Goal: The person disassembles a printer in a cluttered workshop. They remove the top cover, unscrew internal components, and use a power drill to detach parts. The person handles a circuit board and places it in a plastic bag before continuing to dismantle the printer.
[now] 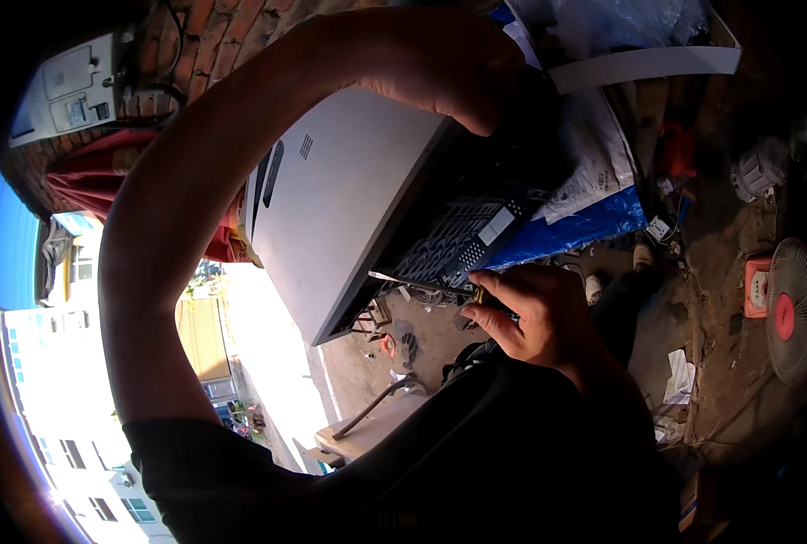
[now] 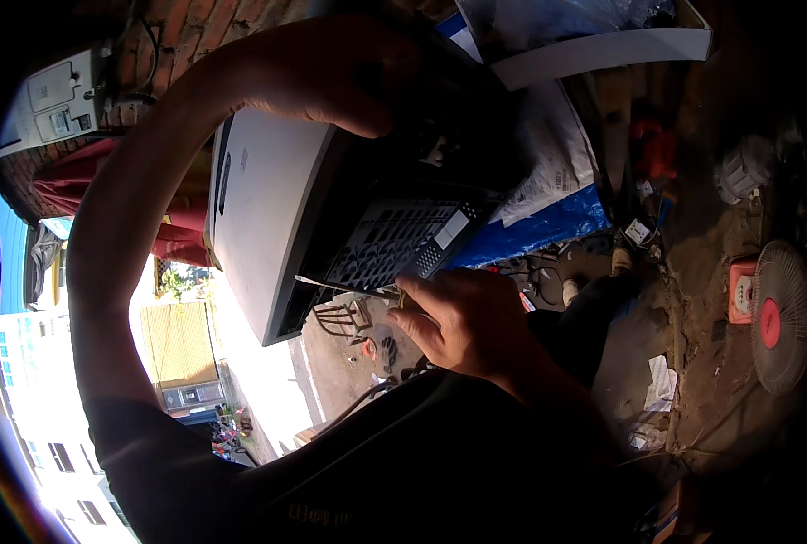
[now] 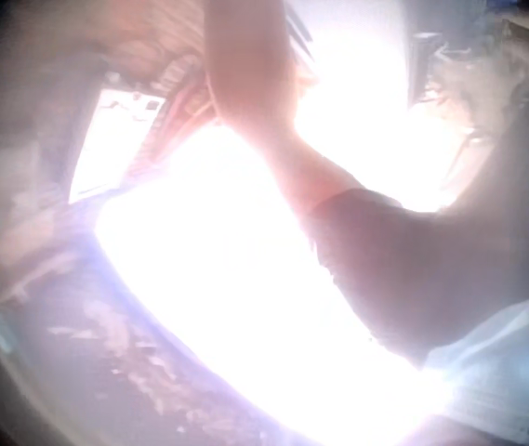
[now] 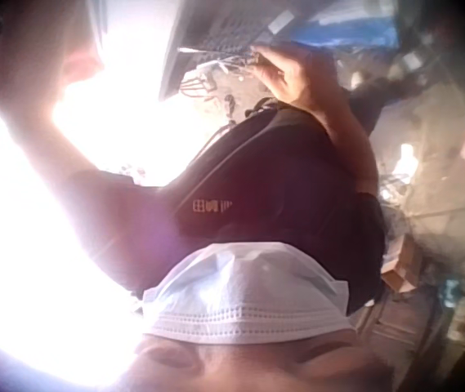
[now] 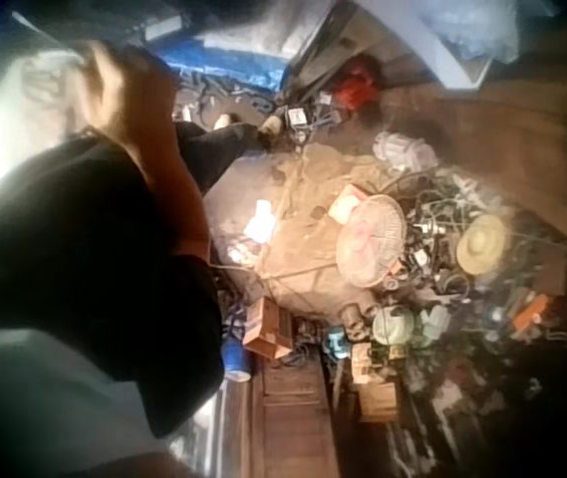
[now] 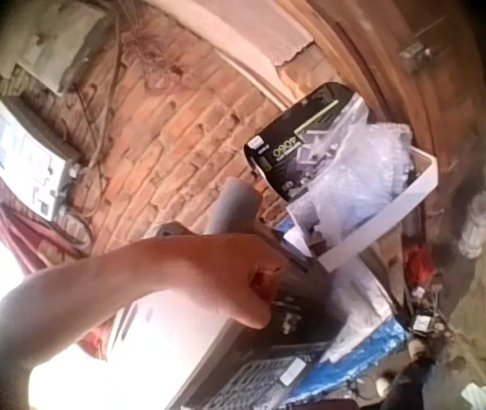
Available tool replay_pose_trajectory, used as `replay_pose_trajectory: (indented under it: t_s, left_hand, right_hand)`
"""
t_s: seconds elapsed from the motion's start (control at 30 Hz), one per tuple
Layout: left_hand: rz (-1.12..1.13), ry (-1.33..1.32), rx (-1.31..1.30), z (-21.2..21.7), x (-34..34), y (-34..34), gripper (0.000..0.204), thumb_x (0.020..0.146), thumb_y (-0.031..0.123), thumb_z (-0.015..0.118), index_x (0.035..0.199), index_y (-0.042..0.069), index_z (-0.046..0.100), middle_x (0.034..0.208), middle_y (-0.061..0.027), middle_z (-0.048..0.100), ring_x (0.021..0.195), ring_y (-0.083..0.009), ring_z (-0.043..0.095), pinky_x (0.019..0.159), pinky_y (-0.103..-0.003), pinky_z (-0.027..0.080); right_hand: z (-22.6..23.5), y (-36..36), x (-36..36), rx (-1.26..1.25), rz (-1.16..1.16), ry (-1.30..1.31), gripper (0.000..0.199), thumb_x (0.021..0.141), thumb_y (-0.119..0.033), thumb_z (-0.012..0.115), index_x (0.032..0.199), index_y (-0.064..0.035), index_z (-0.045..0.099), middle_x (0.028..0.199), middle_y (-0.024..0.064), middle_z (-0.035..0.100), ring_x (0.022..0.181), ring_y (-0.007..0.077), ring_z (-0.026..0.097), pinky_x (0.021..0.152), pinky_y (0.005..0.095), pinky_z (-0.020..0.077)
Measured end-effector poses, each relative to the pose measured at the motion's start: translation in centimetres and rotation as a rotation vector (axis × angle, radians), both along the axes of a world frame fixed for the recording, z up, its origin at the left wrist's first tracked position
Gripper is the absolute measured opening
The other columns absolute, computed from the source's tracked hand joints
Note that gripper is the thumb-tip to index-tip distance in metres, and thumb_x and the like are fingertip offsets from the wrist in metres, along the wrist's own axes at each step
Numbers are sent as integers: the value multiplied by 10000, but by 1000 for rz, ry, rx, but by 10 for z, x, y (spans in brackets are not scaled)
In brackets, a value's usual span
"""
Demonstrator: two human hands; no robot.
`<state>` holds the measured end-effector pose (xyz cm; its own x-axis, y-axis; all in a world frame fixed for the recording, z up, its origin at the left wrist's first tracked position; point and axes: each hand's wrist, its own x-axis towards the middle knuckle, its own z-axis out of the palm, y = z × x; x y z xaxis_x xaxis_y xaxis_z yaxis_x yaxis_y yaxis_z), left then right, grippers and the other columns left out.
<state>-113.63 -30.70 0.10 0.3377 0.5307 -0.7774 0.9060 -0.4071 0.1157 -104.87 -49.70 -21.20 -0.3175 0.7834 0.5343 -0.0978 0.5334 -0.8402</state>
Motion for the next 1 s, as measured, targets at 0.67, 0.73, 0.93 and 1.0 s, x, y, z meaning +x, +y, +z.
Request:
replay_pose_trajectory:
  t_s: [0.67, 0.73, 0.93, 1.0]
  left_hand:
    - [56, -91, -13, 1, 1, -1, 170, 727, 156, 723, 753, 32, 610, 684, -45, 601, 658, -148, 563, 554, -327, 444]
    - [70, -38, 25, 2, 4, -4, 179, 726, 171, 721, 771, 26, 626, 698, -51, 612, 670, -155, 573, 566, -328, 451]
    - [-35, -34, 68, 16, 5, -13, 232, 726, 225, 701, 826, 17, 673, 734, -69, 639, 731, -172, 595, 631, -342, 467]
    - [-57, -10, 82, 22, 11, -18, 243, 735, 235, 687, 844, 18, 684, 747, -81, 647, 743, -185, 598, 653, -351, 469]
  right_hand:
    - [-58, 34, -80, 212, 85, 281, 298, 837, -234, 751, 1036, -20, 695, 638, 42, 594, 539, 160, 548, 532, 297, 448]
    - [-49, 29, -72, 191, 40, 231, 310, 838, -240, 751, 1046, -18, 693, 631, 44, 587, 537, 163, 548, 521, 296, 445]
    - [17, -13, -26, 37, 28, -108, 333, 837, -225, 754, 1043, 25, 680, 694, 90, 645, 555, 184, 606, 493, 288, 463]
    - [29, -17, -22, -24, 39, -188, 327, 835, -215, 753, 1035, 32, 678, 721, 107, 664, 577, 193, 636, 510, 291, 486]
